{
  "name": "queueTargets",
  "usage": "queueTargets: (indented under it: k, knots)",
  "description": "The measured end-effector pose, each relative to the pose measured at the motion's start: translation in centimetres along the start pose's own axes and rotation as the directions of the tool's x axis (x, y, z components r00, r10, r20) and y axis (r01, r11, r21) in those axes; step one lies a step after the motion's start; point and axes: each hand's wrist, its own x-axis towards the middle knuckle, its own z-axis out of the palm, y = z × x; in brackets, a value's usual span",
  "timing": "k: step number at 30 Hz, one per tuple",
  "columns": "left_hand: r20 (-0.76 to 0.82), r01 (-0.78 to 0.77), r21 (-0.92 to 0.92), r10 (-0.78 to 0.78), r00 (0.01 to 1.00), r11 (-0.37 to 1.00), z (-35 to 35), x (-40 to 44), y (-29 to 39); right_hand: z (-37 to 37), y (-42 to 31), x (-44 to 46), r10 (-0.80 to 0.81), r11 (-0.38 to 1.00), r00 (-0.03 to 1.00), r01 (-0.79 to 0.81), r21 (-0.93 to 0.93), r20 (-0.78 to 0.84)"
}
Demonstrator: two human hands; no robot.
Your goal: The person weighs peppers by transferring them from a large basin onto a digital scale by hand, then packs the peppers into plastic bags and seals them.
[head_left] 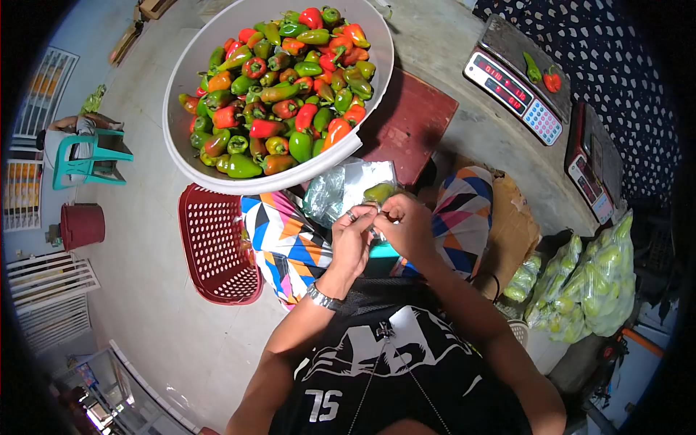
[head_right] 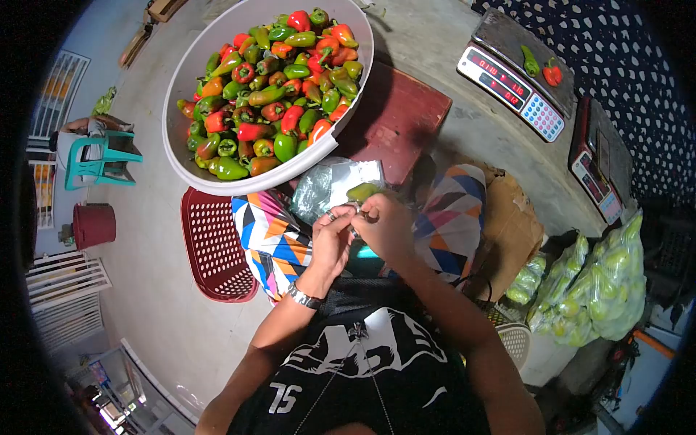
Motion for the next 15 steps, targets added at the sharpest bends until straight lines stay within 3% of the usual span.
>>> queueTargets:
  k: [5, 8, 11, 15]
  knots:
    - [0.015, 0.064, 0.019, -0.064, 0.998, 0.998, -0.7, 1.1, 0.8, 0.8, 0.8, 1.1, -0.178, 0.979, 0.984, 0.179, -0.098, 0.025]
    - [0.032, 0.120, 0.055, -0.122, 0.992, 0.991, -1.1, 2.1, 1.0, 1.1, 1.6, 1.4, -0.358, 0.897, 0.934, 0.346, -0.276, 0.008]
    - [0.027, 0.137, 0.195, -0.145, 0.989, 0.971, 0.0, 2.1, 2.5, 1.2, 1.5, 2.0, -0.487, 0.766, 0.872, 0.456, -0.454, 0.055]
    - [0.013, 0.056, 0.485, -0.071, 0.997, 0.873, 0.3, 3.2, 3.7, 1.1, 1.6, 2.9, -0.589, 0.649, 0.790, 0.589, -0.482, 0.171]
